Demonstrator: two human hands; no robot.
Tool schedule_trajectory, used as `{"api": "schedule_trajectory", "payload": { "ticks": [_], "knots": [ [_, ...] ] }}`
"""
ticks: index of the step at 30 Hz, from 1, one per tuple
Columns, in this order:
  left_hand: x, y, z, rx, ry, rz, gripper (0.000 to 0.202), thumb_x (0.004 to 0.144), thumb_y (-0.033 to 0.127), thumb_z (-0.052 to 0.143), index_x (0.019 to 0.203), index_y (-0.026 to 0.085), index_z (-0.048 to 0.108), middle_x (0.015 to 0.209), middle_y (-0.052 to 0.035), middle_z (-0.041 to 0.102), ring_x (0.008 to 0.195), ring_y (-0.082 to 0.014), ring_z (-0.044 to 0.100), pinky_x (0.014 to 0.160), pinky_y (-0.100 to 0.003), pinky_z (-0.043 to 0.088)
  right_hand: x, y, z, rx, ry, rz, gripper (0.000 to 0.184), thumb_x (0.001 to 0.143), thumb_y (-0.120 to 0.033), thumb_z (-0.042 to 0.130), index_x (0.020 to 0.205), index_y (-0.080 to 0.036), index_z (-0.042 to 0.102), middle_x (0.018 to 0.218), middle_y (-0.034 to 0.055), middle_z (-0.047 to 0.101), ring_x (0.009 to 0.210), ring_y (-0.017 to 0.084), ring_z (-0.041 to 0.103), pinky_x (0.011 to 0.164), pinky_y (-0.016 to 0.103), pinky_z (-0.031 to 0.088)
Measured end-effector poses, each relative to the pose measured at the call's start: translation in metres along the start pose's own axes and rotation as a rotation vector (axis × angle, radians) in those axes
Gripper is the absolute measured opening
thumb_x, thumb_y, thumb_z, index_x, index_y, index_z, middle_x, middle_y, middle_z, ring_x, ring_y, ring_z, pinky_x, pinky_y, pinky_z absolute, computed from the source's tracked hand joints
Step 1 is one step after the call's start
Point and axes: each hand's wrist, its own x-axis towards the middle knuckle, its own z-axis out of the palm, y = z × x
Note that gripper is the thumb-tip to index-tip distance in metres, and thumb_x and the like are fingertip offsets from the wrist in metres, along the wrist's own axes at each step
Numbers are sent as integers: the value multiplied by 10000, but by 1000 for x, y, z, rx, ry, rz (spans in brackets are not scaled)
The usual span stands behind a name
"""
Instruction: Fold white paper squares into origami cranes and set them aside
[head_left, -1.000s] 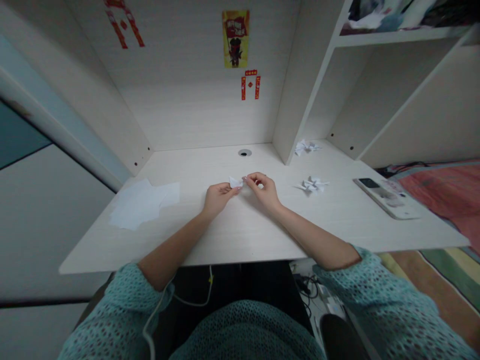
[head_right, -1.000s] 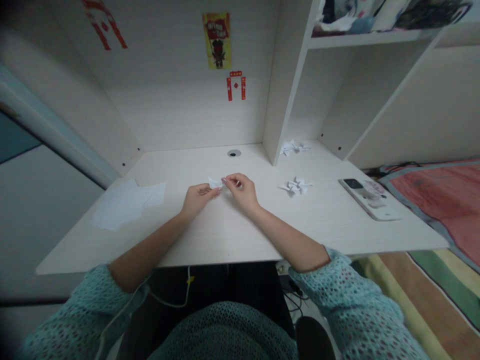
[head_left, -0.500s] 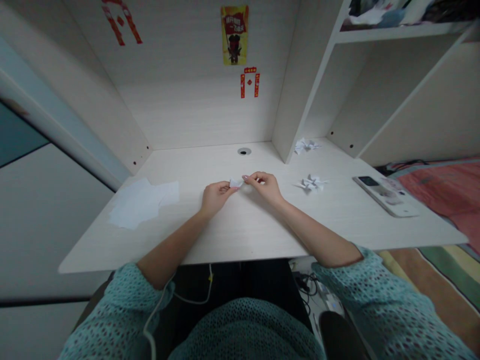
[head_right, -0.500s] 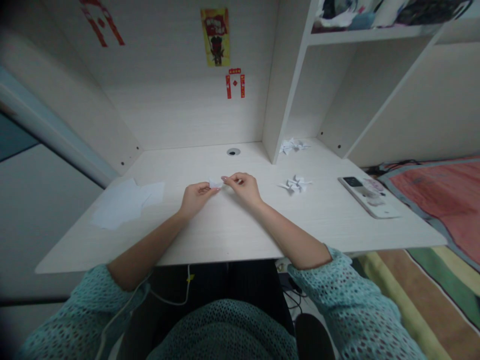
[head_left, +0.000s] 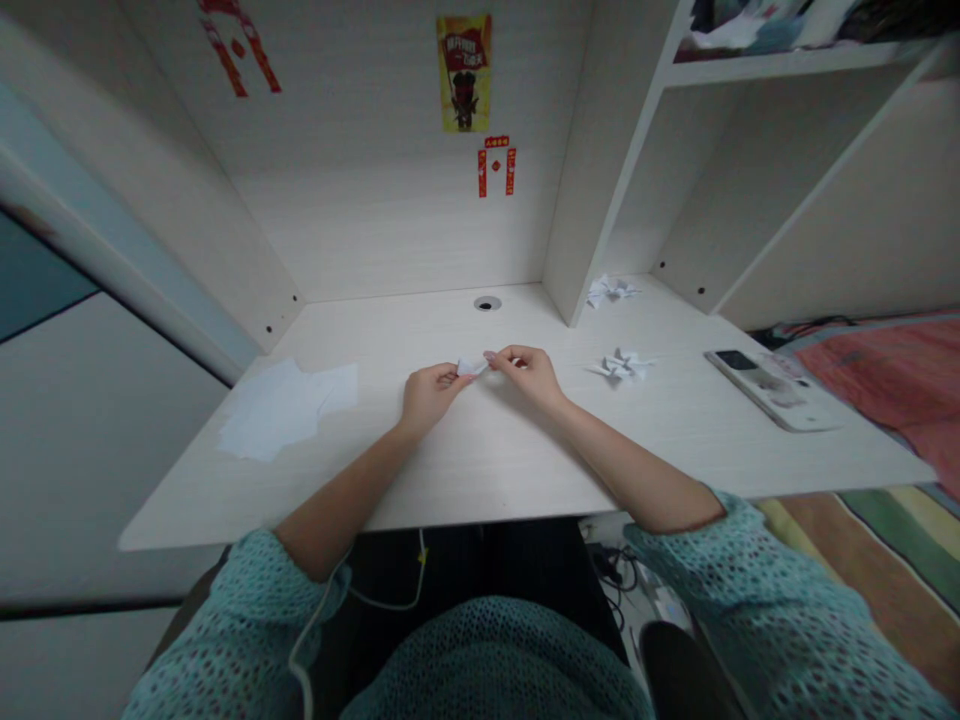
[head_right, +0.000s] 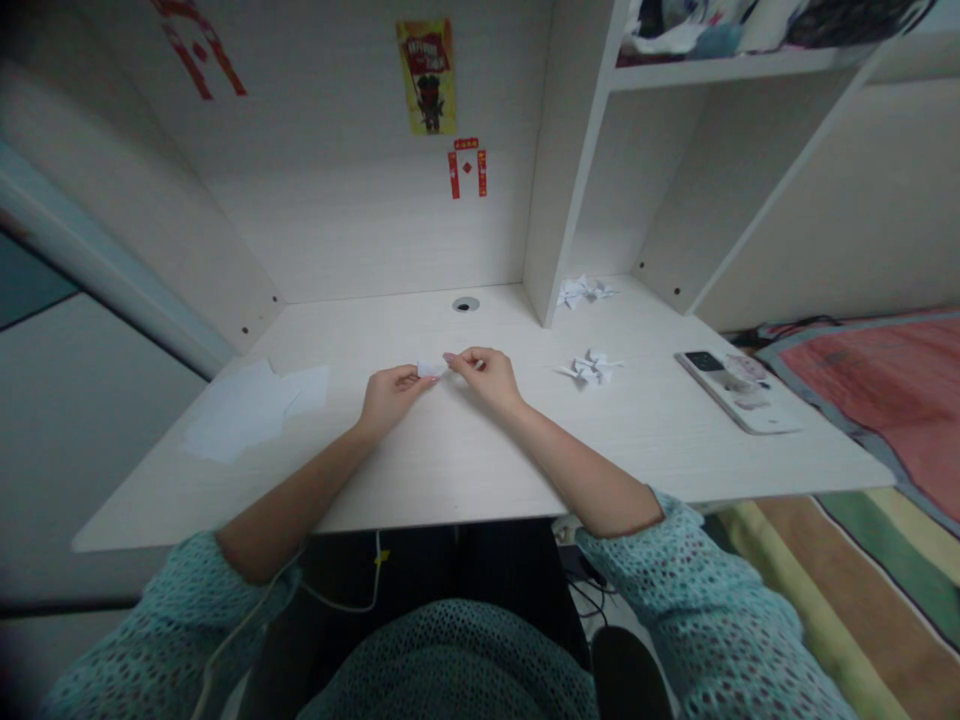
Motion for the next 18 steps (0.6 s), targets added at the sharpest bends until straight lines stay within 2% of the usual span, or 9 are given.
{"api": "schedule_trajectory", "payload": {
  "ticks": [8, 12, 18],
  "knots": [
    [-2, 2, -1, 100, 18, 20, 300, 723, 472, 608, 789, 191, 690, 746, -27, 695, 690, -166, 624, 620, -234, 430, 0, 3, 0, -1, -31, -19, 387, 745, -530, 544, 649, -173, 660, 670, 31, 657, 621, 146, 544, 575, 254, 359],
    [-2, 4, -2, 142, 50, 36, 295, 726, 476, 604, 773, 198, 691, 741, -23, 693, 688, -167, 623, 633, -237, 433, 2, 5, 0, 38, -39, 19, 366, 739, -505, 558, 612, -175, 654, 647, 25, 654, 636, 153, 556, 630, 265, 375],
    [-2, 3, -1, 87, 59, 33, 276, 711, 455, 620, 761, 194, 694, 705, -16, 681, 658, -162, 608, 621, -238, 433, 2, 5, 1, 145, -80, 81, 367, 731, -502, 562, 585, -175, 645, 632, 24, 654, 671, 163, 576, 706, 279, 395]
  ]
}}
